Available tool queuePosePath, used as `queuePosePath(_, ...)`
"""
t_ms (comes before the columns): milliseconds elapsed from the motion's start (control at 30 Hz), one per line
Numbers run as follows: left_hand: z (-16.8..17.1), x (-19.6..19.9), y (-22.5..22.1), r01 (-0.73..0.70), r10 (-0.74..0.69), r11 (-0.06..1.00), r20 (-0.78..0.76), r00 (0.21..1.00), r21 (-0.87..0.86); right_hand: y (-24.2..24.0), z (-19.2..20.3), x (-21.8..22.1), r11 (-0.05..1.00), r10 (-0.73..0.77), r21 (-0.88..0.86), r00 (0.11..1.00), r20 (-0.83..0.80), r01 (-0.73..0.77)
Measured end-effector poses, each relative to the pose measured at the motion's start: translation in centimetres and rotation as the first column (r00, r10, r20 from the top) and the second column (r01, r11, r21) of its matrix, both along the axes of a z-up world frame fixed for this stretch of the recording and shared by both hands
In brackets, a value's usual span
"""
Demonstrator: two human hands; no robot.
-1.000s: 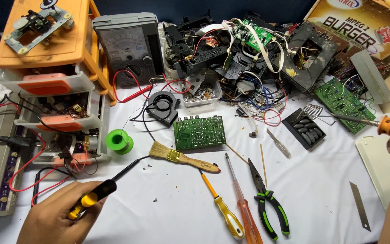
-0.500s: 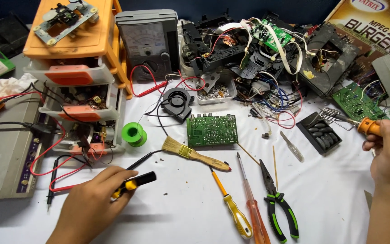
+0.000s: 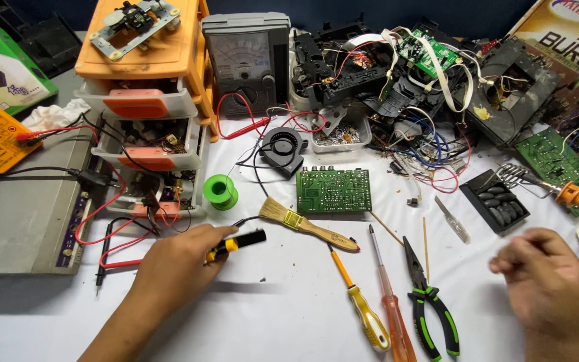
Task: Desoldering electronic components from a printed circuit board using a soldering iron and a desoldering pump.
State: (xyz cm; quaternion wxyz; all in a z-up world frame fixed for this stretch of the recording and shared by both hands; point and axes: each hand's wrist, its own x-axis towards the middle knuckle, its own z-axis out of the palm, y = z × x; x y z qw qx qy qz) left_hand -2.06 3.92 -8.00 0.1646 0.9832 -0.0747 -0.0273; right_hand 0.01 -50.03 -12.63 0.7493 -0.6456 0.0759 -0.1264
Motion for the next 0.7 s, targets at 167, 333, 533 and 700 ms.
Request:
queuePosePath(167, 1.0, 0.3, -0.3, -0.04, 0.04, 0.999, 0.042, 0.998, 0.003, 11.4, 7.5, 2.5, 0.78, 0.308, -0.593, 0.948, 0.083, -0.201)
queuePosePath(333, 0.6, -0.8, -0.7, 0.115, -0.112, 0.993, 0.134, 0.985, -0.013, 21.5, 9.0, 6.9, 0.339, 0.731, -0.931, 0.661, 0.171, -0.135)
queuePosePath(533, 1.1, -2.9, 0.6, 0.129, -0.141, 0.988, 0.178, 0.974, 0.08, 27.6, 4.9, 10.3, -0.151, 0.797, -0.982, 0.602, -0.052, 0.114)
queuePosePath(700, 1.6, -4.7, 3.3, 0.015, -0.019, 1.0, 0.257, 0.966, 0.018, 29.0, 4.8, 10.7, -0.288, 0.757, -0.949, 0.637, -0.144, 0.128)
